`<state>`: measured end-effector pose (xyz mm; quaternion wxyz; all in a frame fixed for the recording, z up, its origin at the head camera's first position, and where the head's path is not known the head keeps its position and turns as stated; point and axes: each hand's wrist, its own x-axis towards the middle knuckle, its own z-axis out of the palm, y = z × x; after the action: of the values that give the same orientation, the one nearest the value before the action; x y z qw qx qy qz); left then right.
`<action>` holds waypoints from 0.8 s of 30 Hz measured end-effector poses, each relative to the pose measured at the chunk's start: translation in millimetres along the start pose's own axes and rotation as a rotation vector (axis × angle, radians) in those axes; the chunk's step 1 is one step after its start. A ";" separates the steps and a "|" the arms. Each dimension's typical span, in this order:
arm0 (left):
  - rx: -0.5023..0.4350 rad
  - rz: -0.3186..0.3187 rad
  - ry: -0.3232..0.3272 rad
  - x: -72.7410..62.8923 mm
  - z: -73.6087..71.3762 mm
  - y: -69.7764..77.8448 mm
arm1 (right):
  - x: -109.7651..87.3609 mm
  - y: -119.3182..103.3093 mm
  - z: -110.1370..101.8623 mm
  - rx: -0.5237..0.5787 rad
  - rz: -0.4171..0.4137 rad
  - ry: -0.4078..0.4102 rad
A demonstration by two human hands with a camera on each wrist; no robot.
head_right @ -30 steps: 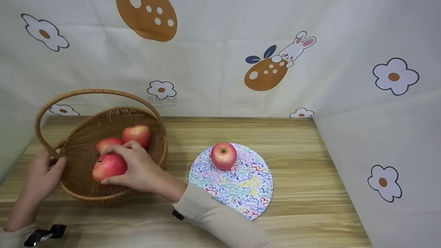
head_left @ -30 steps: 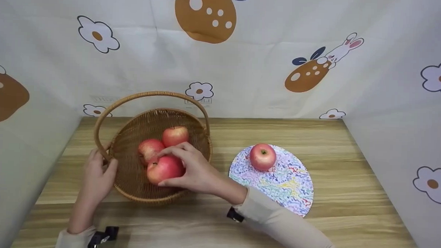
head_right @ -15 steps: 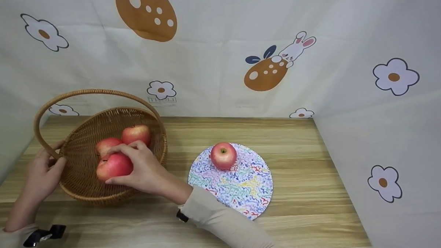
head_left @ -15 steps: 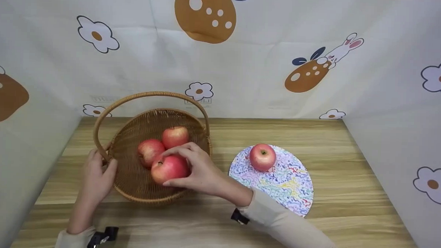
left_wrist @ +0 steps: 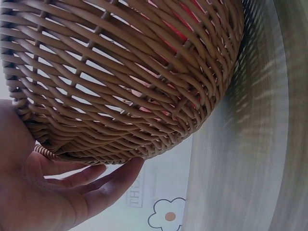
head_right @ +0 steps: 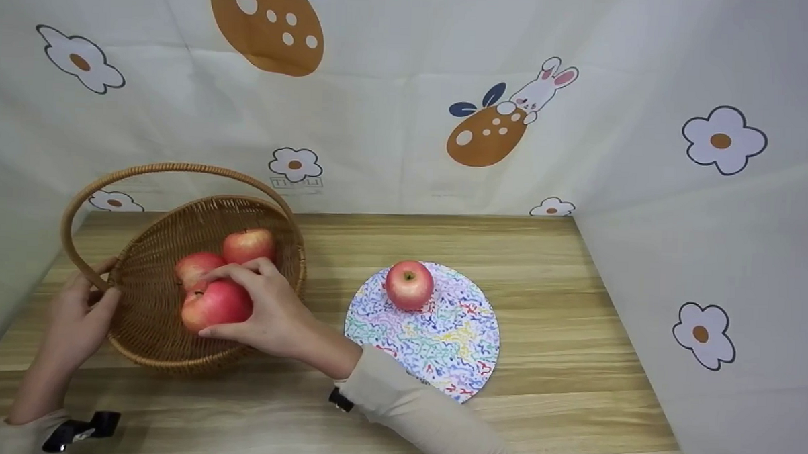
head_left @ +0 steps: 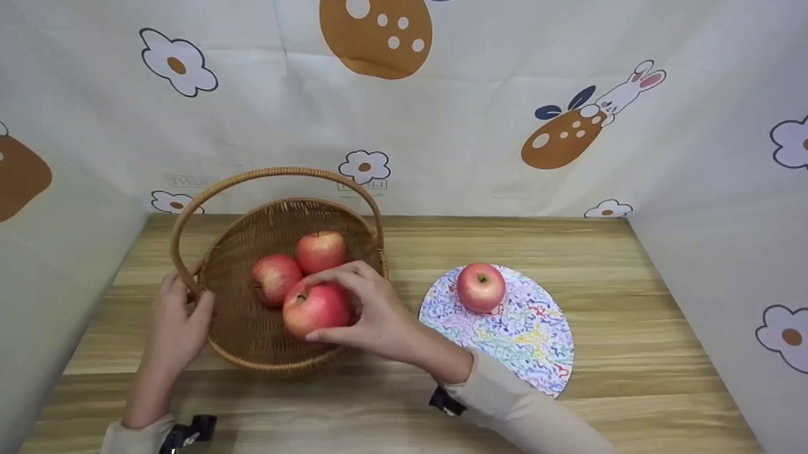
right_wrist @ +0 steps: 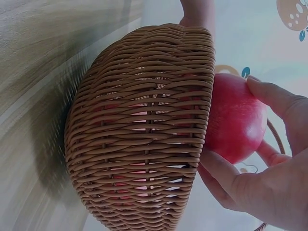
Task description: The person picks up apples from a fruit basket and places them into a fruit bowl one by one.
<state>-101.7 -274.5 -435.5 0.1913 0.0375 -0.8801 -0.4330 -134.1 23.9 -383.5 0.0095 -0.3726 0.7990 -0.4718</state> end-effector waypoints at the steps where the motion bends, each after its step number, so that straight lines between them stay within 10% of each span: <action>1: 0.000 -0.001 -0.001 -0.1 0.0 0.0 | -0.8 -0.3 -0.6 0.002 0.004 0.002; 24: -0.012 -0.038 -0.032 0.9 -0.9 1.4 | -20.1 -4.9 -10.5 0.085 0.024 0.055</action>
<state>-102.1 -274.5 -433.6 0.1692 0.0464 -0.8794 -0.4426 -120.5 42.4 -380.7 0.0089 -0.3491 0.7827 -0.5152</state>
